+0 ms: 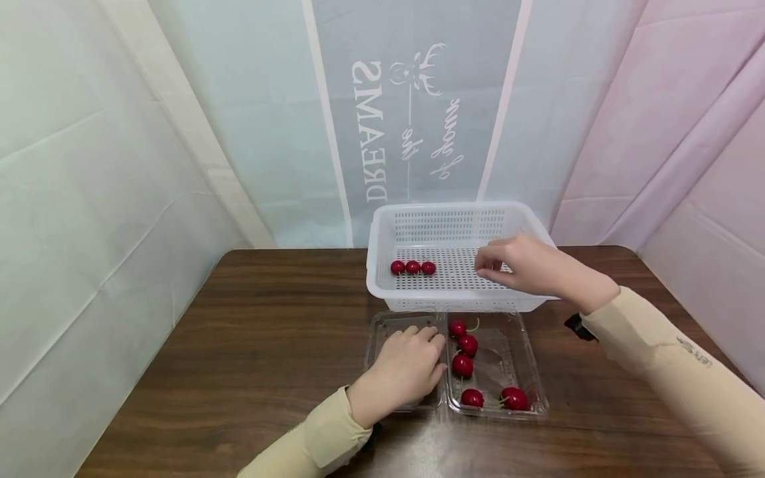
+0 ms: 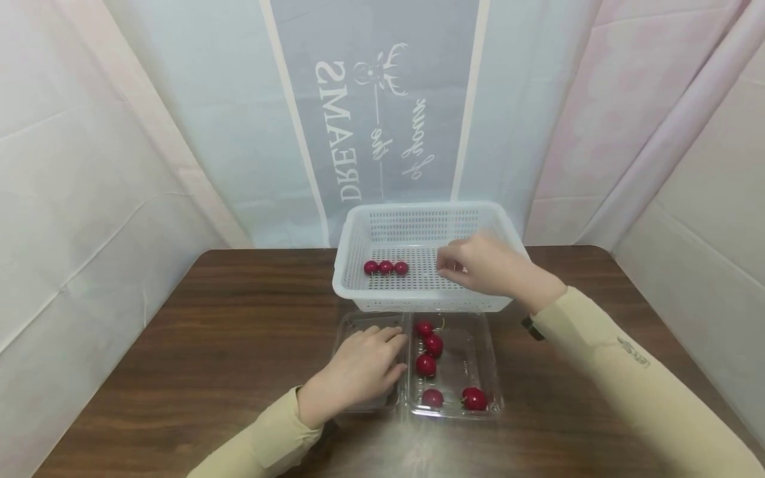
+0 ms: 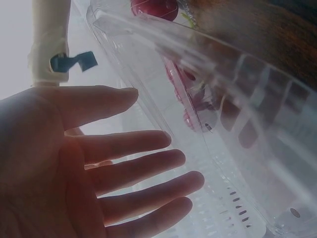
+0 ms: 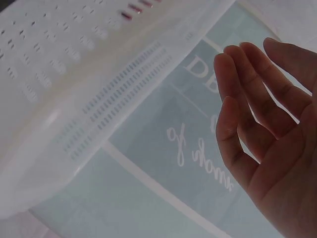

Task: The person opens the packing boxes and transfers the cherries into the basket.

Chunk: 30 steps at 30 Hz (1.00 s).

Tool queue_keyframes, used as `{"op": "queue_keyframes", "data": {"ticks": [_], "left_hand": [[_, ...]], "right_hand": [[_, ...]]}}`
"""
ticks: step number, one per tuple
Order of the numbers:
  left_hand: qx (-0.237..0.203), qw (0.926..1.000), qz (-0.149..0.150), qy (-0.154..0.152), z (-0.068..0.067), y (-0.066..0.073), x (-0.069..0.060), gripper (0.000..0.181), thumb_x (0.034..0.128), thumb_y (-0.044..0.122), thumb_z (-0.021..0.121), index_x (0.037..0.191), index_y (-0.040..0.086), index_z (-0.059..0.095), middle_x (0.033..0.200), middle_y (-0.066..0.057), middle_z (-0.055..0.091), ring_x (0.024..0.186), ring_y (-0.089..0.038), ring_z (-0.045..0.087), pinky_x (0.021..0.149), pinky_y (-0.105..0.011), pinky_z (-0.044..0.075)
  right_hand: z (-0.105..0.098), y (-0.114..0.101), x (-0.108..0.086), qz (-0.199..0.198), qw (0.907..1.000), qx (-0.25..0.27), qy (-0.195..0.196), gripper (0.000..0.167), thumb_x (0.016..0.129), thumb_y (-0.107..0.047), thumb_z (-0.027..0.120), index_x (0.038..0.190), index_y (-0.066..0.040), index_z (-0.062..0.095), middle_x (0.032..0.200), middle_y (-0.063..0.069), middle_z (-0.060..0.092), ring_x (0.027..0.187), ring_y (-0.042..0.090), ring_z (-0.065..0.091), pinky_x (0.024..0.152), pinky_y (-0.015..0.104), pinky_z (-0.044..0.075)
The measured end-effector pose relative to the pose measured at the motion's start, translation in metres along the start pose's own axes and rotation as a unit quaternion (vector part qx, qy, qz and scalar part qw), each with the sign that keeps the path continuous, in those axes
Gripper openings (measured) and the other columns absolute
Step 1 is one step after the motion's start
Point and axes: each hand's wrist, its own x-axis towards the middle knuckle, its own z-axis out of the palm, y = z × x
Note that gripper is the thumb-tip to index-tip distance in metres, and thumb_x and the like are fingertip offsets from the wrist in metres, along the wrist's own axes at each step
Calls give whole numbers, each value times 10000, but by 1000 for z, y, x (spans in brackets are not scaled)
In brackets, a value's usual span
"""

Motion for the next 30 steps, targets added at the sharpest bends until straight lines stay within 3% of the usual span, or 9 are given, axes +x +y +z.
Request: {"op": "queue_keyframes", "data": {"ticks": [10, 22, 30], "left_hand": [[64, 10000, -9, -67, 2, 0, 1, 298, 858, 384, 651, 1046, 154, 662, 1071, 16, 660, 876, -165, 618, 693, -312, 510], [37, 10000, -28, -17, 4, 1, 0, 292, 854, 379, 655, 1040, 154, 664, 1065, 13, 663, 872, -174, 620, 695, -323, 511], [44, 10000, -27, -55, 5, 1, 0, 299, 860, 382, 646, 1053, 155, 664, 1072, 15, 660, 885, -172, 622, 703, -323, 513]], "right_hand": [[17, -22, -22, -47, 9999, -1, 135, 77, 839, -137, 701, 850, -201, 661, 792, -150, 613, 671, -57, 510, 598, 192, 462], [25, -32, -40, 61, 9997, 127, 202, 100, 820, -136, 718, 853, -204, 652, 795, -174, 604, 684, -70, 506, 599, 190, 458], [33, -34, -52, 231, 9983, 534, -62, 22, 878, -199, 672, 885, -217, 662, 812, -185, 608, 699, -69, 516, 612, 218, 481]]}}
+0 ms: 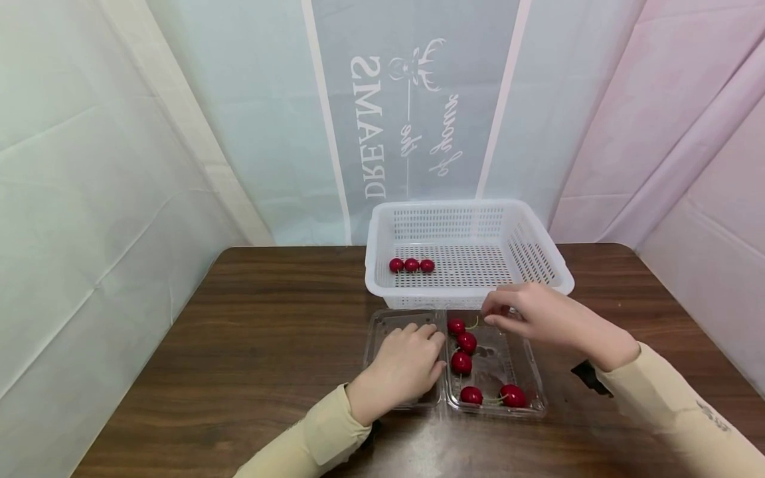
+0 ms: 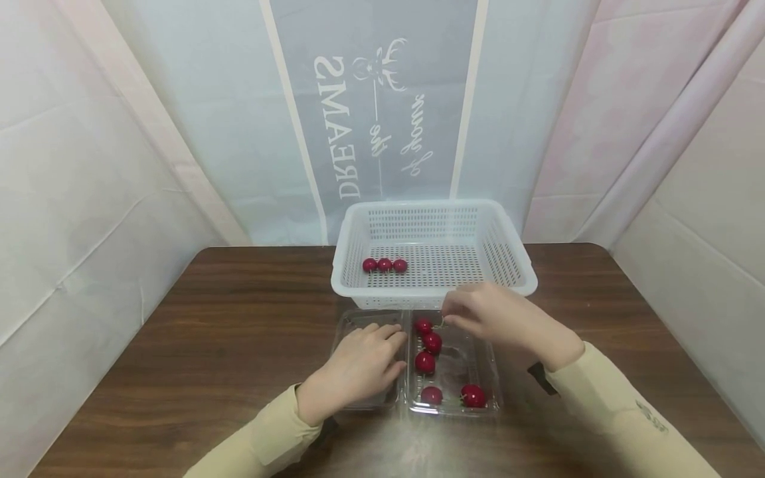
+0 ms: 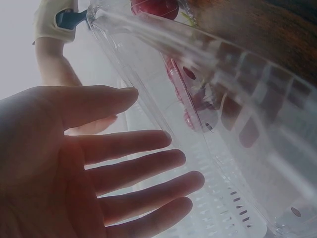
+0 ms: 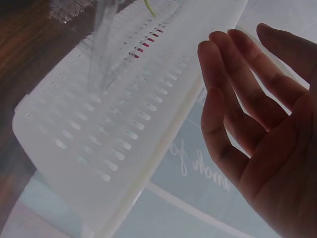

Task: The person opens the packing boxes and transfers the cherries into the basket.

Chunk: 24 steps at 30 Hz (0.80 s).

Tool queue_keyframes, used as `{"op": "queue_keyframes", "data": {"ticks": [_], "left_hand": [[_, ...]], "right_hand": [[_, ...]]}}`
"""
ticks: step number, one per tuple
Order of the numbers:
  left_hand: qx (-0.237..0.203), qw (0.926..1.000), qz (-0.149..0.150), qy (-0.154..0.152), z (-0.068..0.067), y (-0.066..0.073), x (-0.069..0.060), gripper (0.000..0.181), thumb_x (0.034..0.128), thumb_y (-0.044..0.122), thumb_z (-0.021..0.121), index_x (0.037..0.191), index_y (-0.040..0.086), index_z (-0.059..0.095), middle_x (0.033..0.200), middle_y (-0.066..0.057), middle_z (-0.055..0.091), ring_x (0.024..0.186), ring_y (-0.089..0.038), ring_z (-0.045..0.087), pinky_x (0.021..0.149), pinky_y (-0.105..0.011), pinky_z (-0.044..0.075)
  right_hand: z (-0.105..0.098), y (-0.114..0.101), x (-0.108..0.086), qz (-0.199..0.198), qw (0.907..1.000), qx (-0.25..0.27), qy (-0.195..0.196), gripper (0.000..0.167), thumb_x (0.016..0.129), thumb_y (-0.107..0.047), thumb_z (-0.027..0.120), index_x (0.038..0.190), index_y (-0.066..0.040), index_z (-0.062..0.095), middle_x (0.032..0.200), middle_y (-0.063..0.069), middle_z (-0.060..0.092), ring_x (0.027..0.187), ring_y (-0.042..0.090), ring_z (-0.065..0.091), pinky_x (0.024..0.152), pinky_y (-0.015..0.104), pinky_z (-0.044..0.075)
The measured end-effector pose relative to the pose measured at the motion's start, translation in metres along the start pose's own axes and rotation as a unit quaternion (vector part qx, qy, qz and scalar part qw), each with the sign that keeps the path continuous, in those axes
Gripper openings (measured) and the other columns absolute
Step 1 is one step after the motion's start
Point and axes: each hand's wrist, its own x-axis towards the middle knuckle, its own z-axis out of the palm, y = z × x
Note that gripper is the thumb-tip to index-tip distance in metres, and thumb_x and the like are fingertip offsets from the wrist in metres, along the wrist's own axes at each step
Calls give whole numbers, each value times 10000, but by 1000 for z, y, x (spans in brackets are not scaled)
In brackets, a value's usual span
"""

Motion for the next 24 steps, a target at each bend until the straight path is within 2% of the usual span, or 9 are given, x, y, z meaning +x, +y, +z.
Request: {"op": "queue_keyframes", "data": {"ticks": [5, 11, 20, 24], "left_hand": [[23, 10000, 3, 65, 1, 0, 0, 293, 853, 383, 652, 1035, 154, 664, 1059, 16, 662, 871, -171, 622, 695, -323, 511], [43, 9999, 6, 143, 1, 0, -1, 288, 845, 379, 660, 1021, 151, 664, 1051, 15, 661, 865, -175, 621, 695, -325, 508], [59, 9999, 16, 127, 0, 0, -1, 292, 850, 377, 659, 1032, 149, 668, 1072, 8, 664, 875, -176, 626, 696, -321, 514], [38, 9999, 21, 98, -1, 0, -1, 289, 854, 375, 655, 1034, 149, 668, 1070, 7, 665, 872, -174, 625, 694, -319, 514]], "right_hand": [[3, 0, -6, 94, 9995, 263, -128, 90, 876, -173, 673, 910, -254, 651, 849, -177, 626, 723, -64, 534, 624, 212, 488], [10, -1, -12, -118, 9989, 384, -229, 155, 825, -159, 722, 900, -259, 631, 844, -174, 616, 716, -53, 529, 619, 217, 491], [9, -9, -18, -112, 9910, 762, -1091, 298, 748, -64, 739, 887, -298, 616, 873, -188, 607, 788, 11, 601, 685, 261, 531], [11, -11, -20, -297, 9878, 853, -1265, 347, 702, -9, 736, 888, -276, 615, 871, -156, 621, 785, 3, 585, 682, 259, 527]]}}
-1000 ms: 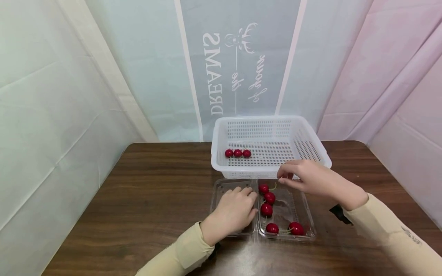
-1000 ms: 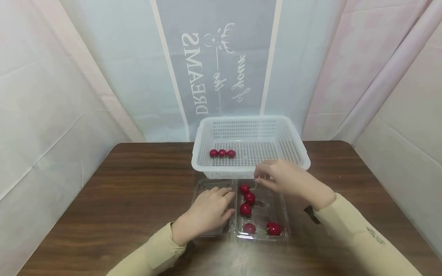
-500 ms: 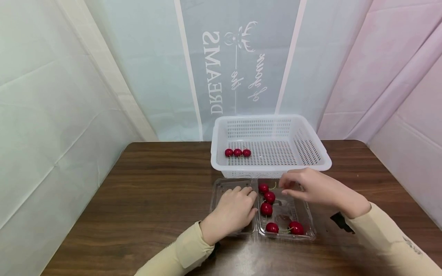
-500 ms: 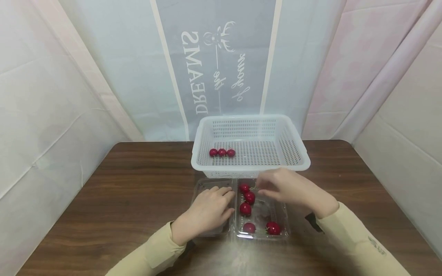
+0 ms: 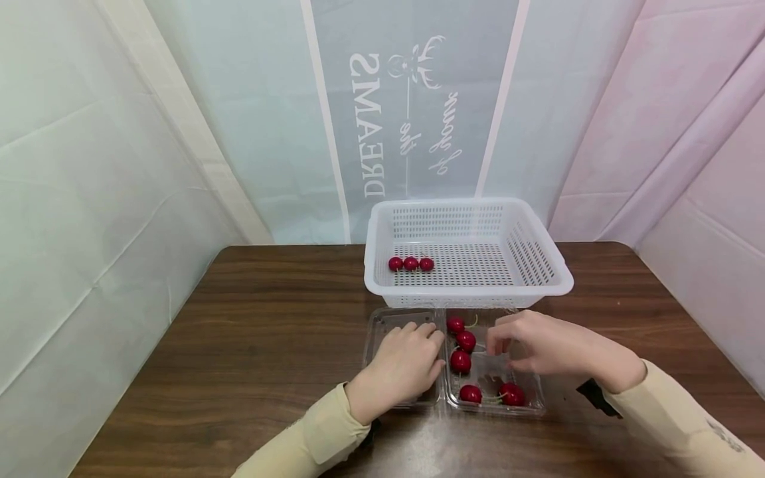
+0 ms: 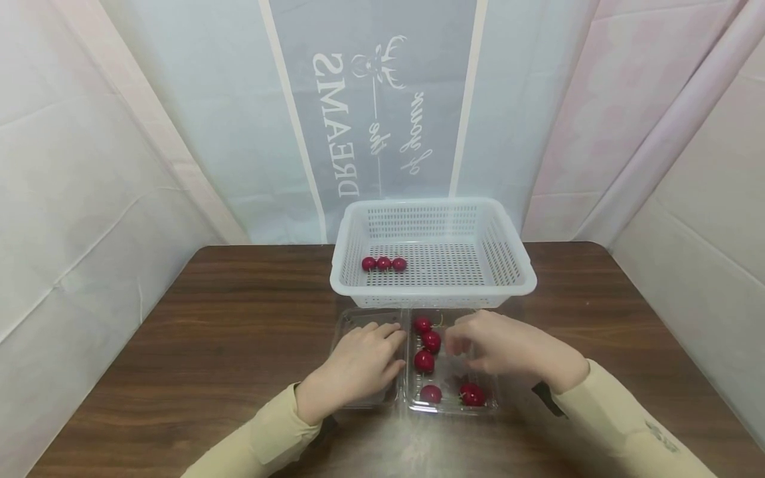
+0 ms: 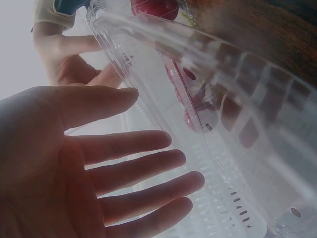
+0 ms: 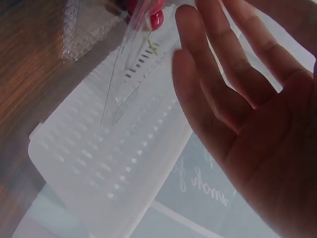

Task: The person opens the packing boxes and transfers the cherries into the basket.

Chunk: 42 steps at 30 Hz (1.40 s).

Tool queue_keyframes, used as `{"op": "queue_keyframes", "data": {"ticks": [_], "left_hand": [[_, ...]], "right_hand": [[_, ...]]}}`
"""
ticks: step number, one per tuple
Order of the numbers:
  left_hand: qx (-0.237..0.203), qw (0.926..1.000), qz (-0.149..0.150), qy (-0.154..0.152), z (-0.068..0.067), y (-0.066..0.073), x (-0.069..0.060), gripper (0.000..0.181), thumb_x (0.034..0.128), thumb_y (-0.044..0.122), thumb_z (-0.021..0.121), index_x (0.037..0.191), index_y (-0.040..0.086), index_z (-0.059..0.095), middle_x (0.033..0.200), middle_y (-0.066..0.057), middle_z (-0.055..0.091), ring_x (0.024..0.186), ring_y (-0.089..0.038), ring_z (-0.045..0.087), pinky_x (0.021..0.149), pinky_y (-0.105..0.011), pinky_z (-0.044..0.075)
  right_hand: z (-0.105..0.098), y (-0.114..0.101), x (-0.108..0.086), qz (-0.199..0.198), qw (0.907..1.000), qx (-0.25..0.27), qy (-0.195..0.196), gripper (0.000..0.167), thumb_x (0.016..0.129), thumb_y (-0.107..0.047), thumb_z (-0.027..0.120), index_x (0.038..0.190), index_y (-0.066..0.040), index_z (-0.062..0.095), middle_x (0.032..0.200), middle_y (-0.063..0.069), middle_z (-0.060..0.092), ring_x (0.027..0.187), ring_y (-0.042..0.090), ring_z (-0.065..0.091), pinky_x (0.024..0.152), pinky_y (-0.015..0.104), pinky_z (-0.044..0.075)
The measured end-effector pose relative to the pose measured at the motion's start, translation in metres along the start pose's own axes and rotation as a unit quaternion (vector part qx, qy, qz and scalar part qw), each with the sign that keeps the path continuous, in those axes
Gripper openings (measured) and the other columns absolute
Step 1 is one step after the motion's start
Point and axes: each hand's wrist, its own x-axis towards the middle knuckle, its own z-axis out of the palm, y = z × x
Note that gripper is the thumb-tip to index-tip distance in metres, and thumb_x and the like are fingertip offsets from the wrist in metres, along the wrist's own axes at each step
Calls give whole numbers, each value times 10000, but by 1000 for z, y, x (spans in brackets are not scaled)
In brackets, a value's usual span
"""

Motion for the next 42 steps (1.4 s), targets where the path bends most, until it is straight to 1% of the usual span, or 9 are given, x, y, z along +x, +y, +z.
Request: {"op": "queue_keyframes", "data": {"ticks": [4, 6, 10, 14, 16, 18, 28, 36, 42], "left_hand": [[8, 10000, -9, -52, -1, 0, 0, 290, 861, 378, 648, 1040, 150, 667, 1080, 5, 664, 874, -170, 625, 699, -317, 515], [12, 10000, -14, -80, -1, 0, 1, 291, 864, 380, 643, 1042, 151, 665, 1088, 4, 663, 878, -170, 625, 704, -318, 515], [20, 10000, -21, -91, -1, 0, 0, 287, 863, 380, 644, 1036, 152, 664, 1085, 3, 662, 878, -171, 624, 705, -318, 514], [19, 10000, -30, -53, 0, 0, 0, 282, 862, 375, 644, 1032, 151, 663, 1082, 0, 662, 879, -175, 622, 707, -320, 514], [11, 10000, -34, -47, -1, 0, 0, 283, 863, 373, 644, 1037, 150, 661, 1088, -3, 661, 888, -180, 622, 714, -324, 514], [-7, 10000, -41, -52, -1, 0, 0, 283, 864, 371, 643, 1040, 150, 660, 1092, -4, 661, 894, -184, 622, 721, -329, 515], [-43, 9999, -81, -101, -1, 1, 0, 287, 865, 374, 642, 1051, 155, 658, 1094, 0, 657, 910, -187, 623, 748, -347, 516], [-63, 9999, -96, -50, 0, 1, 0, 276, 860, 370, 646, 1035, 156, 658, 1086, 2, 657, 905, -187, 622, 747, -352, 516], [-29, 10000, -75, -23, 1, 0, 0, 277, 856, 371, 651, 1031, 157, 660, 1084, 1, 660, 894, -185, 623, 730, -343, 515]], "right_hand": [[3, -1, 0, -189, 9998, 39, -66, 357, 668, 18, 739, 891, -235, 623, 866, -130, 628, 788, 9, 579, 676, 244, 516], [5, -2, 0, -169, 9997, 63, -167, 363, 656, 26, 737, 899, -221, 627, 869, -130, 630, 794, 14, 583, 678, 234, 511], [8, -6, 1, 276, 9977, 203, -583, 384, 641, 35, 727, 913, -220, 632, 882, -130, 636, 809, 29, 588, 683, 234, 503], [11, -11, 2, 960, 9888, 372, -1081, 433, 599, 26, 734, 906, -257, 623, 900, -138, 623, 811, 39, 577, 667, 235, 493], [13, -12, 2, 1121, 9853, 371, -1230, 465, 576, 30, 743, 910, -268, 619, 912, -144, 618, 818, 38, 574, 669, 235, 494], [15, -13, 3, 1106, 9849, 304, -1293, 489, 560, 44, 747, 920, -262, 618, 917, -141, 616, 819, 36, 572, 668, 233, 496], [24, -9, 6, 977, 9857, 187, -1363, 498, 562, -21, 827, 950, -264, 631, 867, -150, 574, 791, 2, 531, 657, 220, 473], [27, -4, 6, 612, 9933, 59, -981, 424, 593, 9, 791, 907, -235, 646, 839, -133, 576, 738, 2, 517, 614, 192, 451], [31, 2, 7, 604, 9948, 108, -818, 359, 643, -45, 795, 919, -216, 642, 819, -133, 582, 704, -4, 517, 602, 185, 451]]}}
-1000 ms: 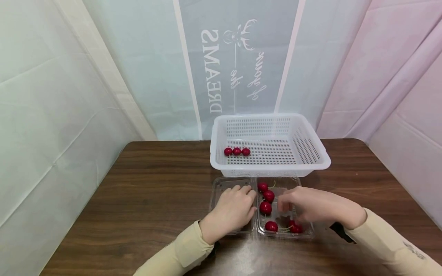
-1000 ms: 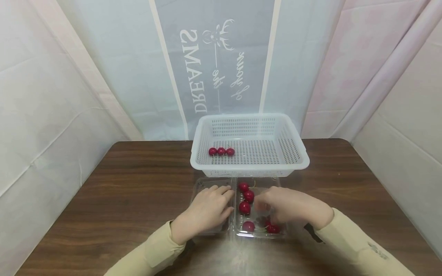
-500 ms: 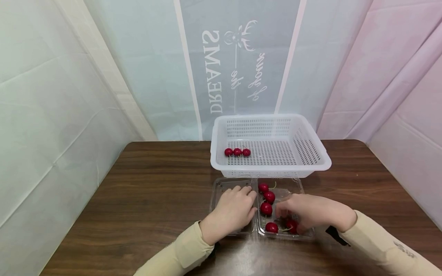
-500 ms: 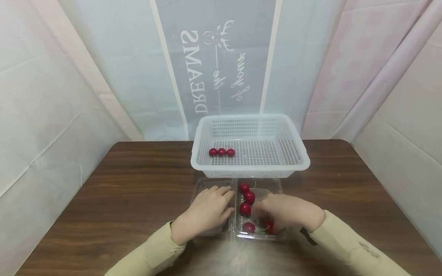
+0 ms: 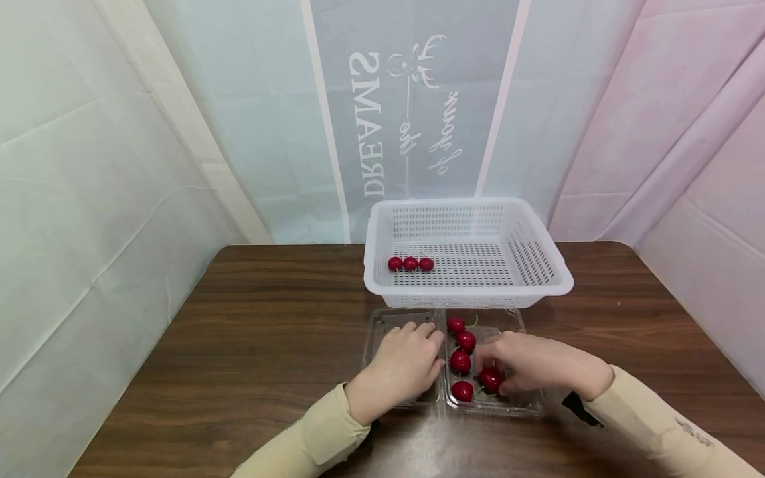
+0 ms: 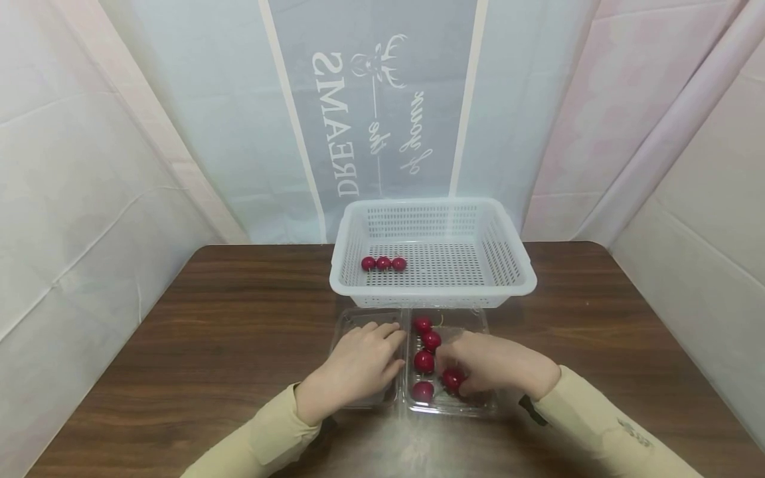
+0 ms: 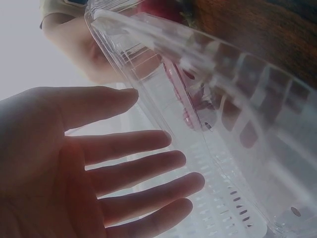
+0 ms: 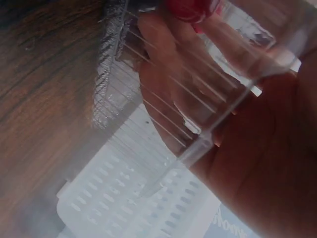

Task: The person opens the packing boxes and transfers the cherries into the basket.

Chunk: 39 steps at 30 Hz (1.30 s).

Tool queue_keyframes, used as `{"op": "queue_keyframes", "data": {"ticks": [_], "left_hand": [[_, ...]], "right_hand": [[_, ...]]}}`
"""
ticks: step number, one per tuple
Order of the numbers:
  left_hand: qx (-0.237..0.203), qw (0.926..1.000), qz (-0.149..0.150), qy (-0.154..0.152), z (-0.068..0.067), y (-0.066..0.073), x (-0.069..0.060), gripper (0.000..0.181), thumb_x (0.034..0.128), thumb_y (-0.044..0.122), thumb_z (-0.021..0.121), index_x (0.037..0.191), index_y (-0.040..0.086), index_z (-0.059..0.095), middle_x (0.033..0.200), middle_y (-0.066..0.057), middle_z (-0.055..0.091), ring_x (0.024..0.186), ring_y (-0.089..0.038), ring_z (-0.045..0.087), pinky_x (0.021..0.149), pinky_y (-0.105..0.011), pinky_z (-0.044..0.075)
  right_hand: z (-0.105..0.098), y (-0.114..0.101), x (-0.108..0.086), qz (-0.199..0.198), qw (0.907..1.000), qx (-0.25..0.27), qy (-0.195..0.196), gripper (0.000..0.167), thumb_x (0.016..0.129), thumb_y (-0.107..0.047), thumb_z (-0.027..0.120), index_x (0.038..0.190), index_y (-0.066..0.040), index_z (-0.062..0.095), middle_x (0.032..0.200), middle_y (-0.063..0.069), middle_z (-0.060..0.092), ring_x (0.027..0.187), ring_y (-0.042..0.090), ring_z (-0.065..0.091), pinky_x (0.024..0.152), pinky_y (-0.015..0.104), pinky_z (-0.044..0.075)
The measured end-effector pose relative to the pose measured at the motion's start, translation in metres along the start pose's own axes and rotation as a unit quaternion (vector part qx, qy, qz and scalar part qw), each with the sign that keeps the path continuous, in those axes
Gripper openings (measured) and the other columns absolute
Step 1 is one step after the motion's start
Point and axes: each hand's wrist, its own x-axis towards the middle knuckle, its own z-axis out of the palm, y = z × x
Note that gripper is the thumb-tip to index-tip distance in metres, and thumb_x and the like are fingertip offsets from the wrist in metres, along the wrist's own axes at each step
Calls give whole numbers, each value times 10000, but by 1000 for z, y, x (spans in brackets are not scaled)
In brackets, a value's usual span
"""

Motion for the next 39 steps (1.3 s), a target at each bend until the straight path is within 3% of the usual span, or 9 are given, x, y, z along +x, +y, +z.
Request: {"op": "queue_keyframes", "data": {"ticks": [22, 27, 34, 39], "left_hand": [[72, 10000, 33, -4, -1, 1, 0, 270, 863, 378, 644, 1020, 159, 657, 1077, 3, 659, 885, -179, 621, 714, -328, 511], [75, 10000, 28, -11, -1, 1, 0, 277, 864, 379, 644, 1029, 157, 659, 1090, -2, 661, 893, -180, 625, 723, -330, 515], [83, 9999, 39, 72, 0, 1, 0, 275, 858, 377, 651, 1018, 154, 662, 1075, -3, 663, 878, -182, 625, 714, -335, 515], [88, 9999, 48, 88, 0, 1, -1, 276, 857, 376, 653, 1018, 153, 664, 1066, -2, 664, 874, -181, 625, 711, -330, 513]], "right_hand": [[4, 3, 3, -6, 9993, 46, 359, 285, 723, -142, 787, 943, -194, 614, 895, -103, 612, 713, -21, 550, 617, 188, 478], [4, 1, 2, -34, 9996, -9, 296, 355, 716, -115, 791, 1015, -201, 619, 976, -63, 610, 722, -10, 549, 624, 191, 480], [6, 0, -1, -266, 9989, -86, 363, 509, 681, 73, 677, 1062, -259, 614, 991, -49, 570, 713, 32, 508, 587, 169, 430], [8, 1, -1, -466, 9977, -222, 441, 473, 690, 70, 693, 1021, -261, 625, 968, -77, 578, 807, 48, 547, 647, 204, 467]]}}
